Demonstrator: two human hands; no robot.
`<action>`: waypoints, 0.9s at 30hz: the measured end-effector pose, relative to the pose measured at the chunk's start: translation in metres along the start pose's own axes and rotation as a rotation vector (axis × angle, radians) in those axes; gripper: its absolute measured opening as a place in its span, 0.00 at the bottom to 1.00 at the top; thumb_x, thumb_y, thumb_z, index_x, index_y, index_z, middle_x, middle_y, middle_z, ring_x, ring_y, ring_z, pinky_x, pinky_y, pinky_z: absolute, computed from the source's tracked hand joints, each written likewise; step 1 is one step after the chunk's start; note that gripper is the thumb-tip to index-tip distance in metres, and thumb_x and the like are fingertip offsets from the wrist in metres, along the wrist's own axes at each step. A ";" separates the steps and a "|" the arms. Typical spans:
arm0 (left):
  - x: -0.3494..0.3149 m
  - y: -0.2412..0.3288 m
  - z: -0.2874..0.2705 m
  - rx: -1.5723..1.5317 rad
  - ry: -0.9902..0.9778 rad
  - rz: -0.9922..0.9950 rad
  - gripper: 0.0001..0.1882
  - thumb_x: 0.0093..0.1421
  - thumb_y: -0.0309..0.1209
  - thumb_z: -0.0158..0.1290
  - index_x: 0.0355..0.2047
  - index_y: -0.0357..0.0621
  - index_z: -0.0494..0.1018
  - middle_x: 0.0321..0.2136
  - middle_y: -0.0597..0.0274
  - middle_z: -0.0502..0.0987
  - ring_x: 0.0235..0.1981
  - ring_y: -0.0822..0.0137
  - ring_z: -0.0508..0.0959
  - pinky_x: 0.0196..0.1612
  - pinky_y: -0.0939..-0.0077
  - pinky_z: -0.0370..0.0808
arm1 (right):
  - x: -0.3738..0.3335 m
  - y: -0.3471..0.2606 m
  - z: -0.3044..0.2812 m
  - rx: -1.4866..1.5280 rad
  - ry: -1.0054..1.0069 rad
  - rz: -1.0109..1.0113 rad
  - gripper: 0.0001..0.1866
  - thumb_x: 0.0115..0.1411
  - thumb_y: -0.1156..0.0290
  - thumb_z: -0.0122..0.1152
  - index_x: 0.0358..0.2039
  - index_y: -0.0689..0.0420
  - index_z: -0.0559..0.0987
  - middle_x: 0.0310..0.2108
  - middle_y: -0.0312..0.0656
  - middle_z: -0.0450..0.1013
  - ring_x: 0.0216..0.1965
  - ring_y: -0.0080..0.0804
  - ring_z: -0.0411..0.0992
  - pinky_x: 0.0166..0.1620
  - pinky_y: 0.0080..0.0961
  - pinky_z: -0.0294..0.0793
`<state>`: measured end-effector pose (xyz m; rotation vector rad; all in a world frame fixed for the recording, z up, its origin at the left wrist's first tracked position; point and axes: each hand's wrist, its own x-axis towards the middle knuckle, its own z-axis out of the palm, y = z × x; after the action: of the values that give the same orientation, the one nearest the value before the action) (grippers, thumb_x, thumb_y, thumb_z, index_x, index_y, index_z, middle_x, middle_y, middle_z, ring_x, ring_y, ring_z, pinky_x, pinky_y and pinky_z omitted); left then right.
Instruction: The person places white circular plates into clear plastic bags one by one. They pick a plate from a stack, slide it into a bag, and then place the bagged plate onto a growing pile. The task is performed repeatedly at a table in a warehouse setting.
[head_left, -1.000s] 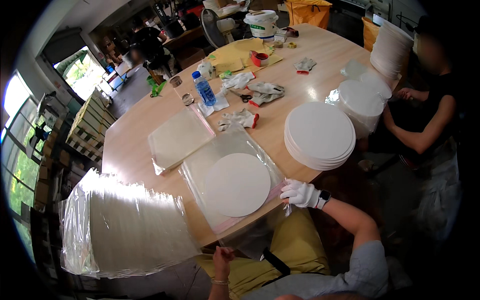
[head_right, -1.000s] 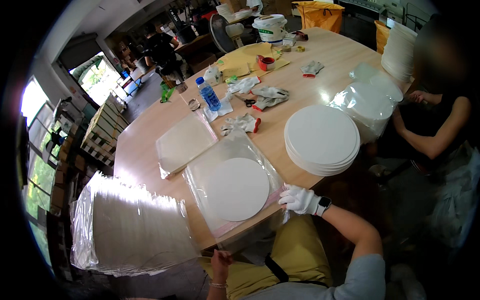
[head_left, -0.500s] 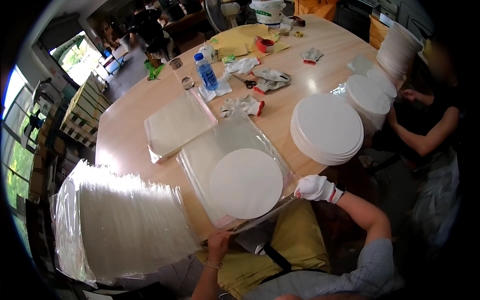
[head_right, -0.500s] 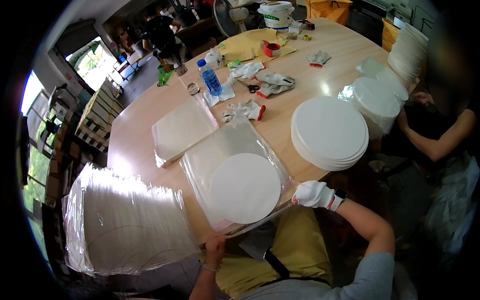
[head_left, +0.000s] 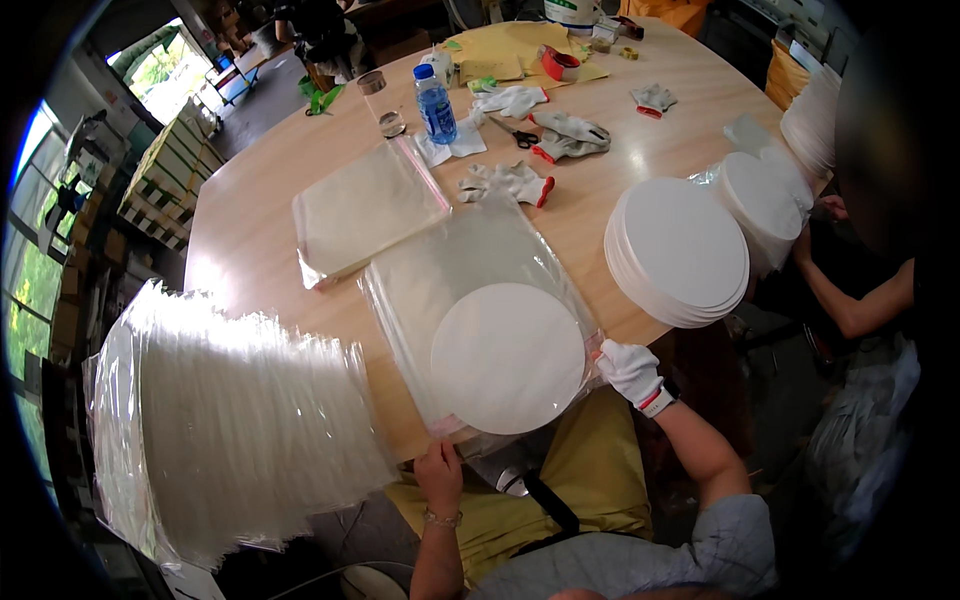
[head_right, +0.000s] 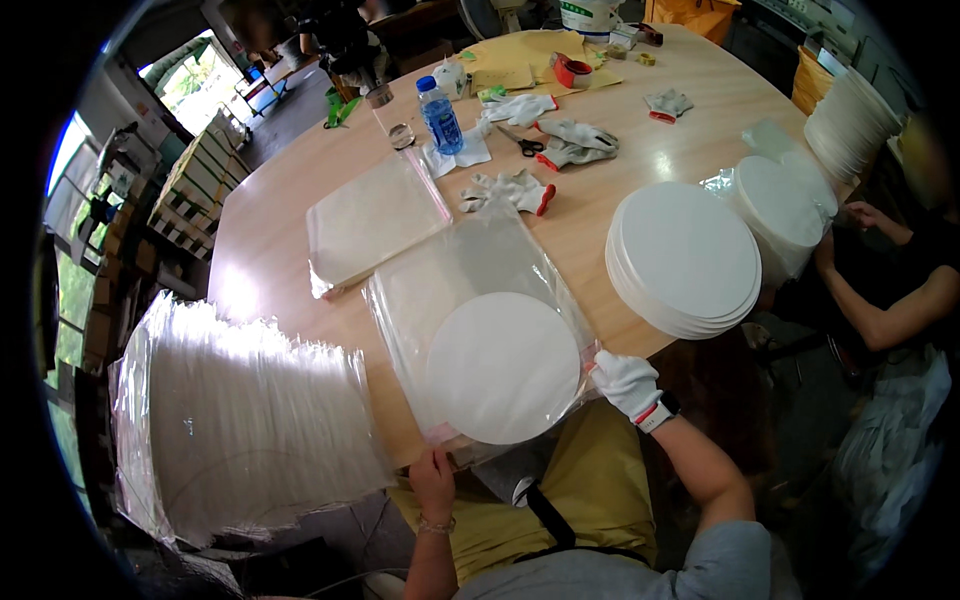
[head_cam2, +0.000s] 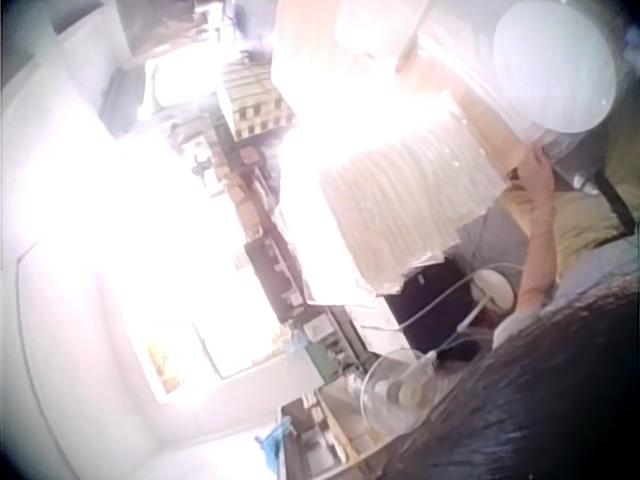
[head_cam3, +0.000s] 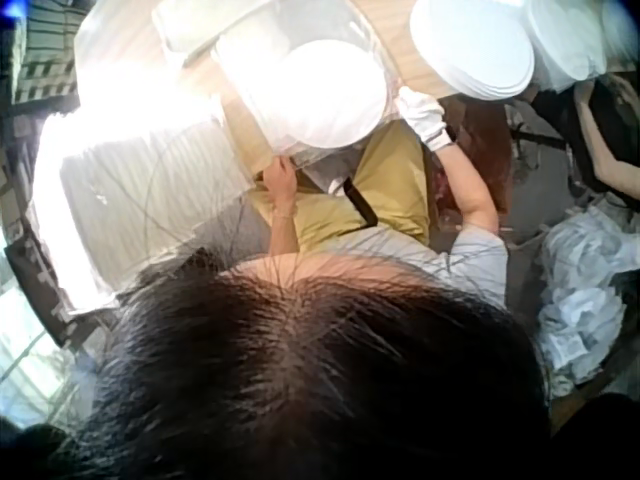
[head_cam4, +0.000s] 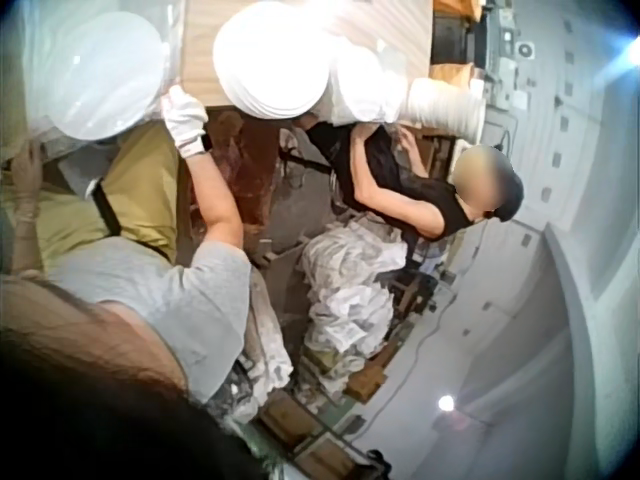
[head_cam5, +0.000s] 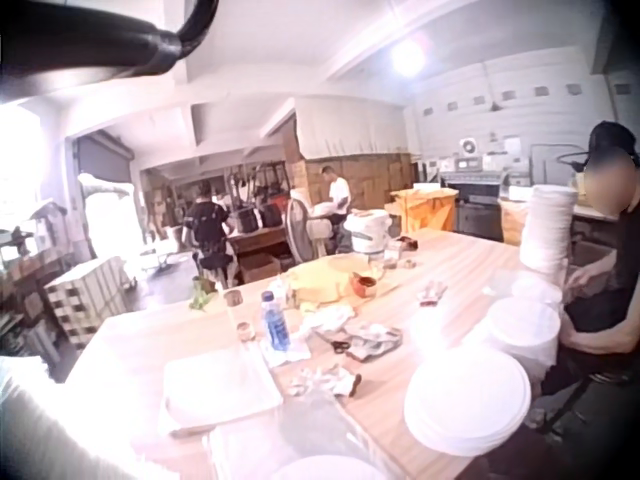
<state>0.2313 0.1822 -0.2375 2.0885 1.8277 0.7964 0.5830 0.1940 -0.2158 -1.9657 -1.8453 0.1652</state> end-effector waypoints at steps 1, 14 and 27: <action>0.000 -0.001 0.001 -0.009 0.001 -0.005 0.14 0.60 0.33 0.48 0.19 0.42 0.67 0.10 0.56 0.68 0.13 0.55 0.69 0.24 0.65 0.65 | 0.001 -0.001 0.001 -0.032 0.012 0.000 0.12 0.56 0.61 0.54 0.22 0.54 0.69 0.11 0.47 0.67 0.15 0.46 0.69 0.19 0.40 0.67; 0.011 0.011 -0.009 0.197 -0.116 -0.151 0.12 0.58 0.37 0.51 0.23 0.44 0.70 0.14 0.54 0.71 0.16 0.54 0.72 0.21 0.63 0.67 | 0.005 -0.004 0.005 -0.134 -0.115 0.073 0.10 0.56 0.61 0.51 0.26 0.54 0.69 0.15 0.44 0.69 0.17 0.45 0.69 0.22 0.41 0.67; 0.029 0.058 0.004 0.197 -0.240 0.392 0.32 0.53 0.49 0.52 0.54 0.43 0.63 0.58 0.49 0.57 0.60 0.50 0.55 0.55 0.43 0.54 | -0.028 -0.014 -0.022 -0.210 -0.113 -0.339 0.31 0.45 0.54 0.61 0.47 0.60 0.71 0.58 0.43 0.58 0.60 0.43 0.55 0.59 0.52 0.50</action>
<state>0.2829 0.2004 -0.2034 2.5871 1.4430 0.4302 0.5751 0.1622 -0.1965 -1.7675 -2.3194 -0.0226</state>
